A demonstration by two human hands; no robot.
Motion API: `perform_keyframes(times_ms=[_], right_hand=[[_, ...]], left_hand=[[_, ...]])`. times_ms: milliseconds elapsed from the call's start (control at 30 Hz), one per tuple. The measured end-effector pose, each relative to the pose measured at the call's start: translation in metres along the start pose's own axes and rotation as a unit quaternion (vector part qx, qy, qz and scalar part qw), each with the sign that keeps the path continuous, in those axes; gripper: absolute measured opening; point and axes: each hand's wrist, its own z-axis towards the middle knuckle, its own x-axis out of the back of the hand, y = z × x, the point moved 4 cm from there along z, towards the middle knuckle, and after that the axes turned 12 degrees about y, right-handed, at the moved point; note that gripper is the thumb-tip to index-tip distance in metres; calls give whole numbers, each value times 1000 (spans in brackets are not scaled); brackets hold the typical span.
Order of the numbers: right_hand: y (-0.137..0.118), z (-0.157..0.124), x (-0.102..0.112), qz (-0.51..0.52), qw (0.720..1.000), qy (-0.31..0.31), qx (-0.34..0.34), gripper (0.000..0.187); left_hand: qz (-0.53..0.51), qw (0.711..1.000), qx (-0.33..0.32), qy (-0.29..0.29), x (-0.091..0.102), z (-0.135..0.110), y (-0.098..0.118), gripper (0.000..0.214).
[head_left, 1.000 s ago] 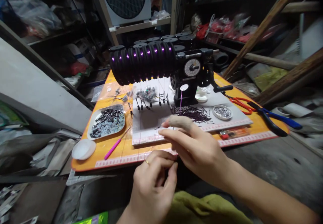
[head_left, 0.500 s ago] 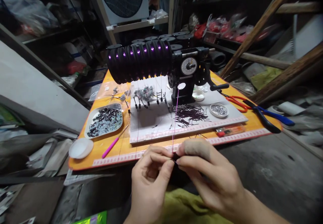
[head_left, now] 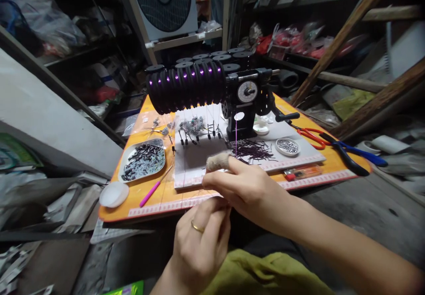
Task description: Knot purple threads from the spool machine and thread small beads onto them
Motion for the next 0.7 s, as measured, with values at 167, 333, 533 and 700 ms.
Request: perform_keyframes(times_ms=[167,333,533,700], right_hand=[[0,-36,26,-34,988,133,-71,15],[4,-81,23,117,945,60,-300,6],[1,-96,31,116,938,118,-305,12],[-10,-98,53,-48,988,129,-70,23]], left_hand=[[-289,845,450,20,-26,-25,-22,22],[-445,685,576,31,-56,-47,-17,27],[-464,651,601,-7,-71,-51,-13,24],[-513,566,637,-106,-79,-50,-10,20]])
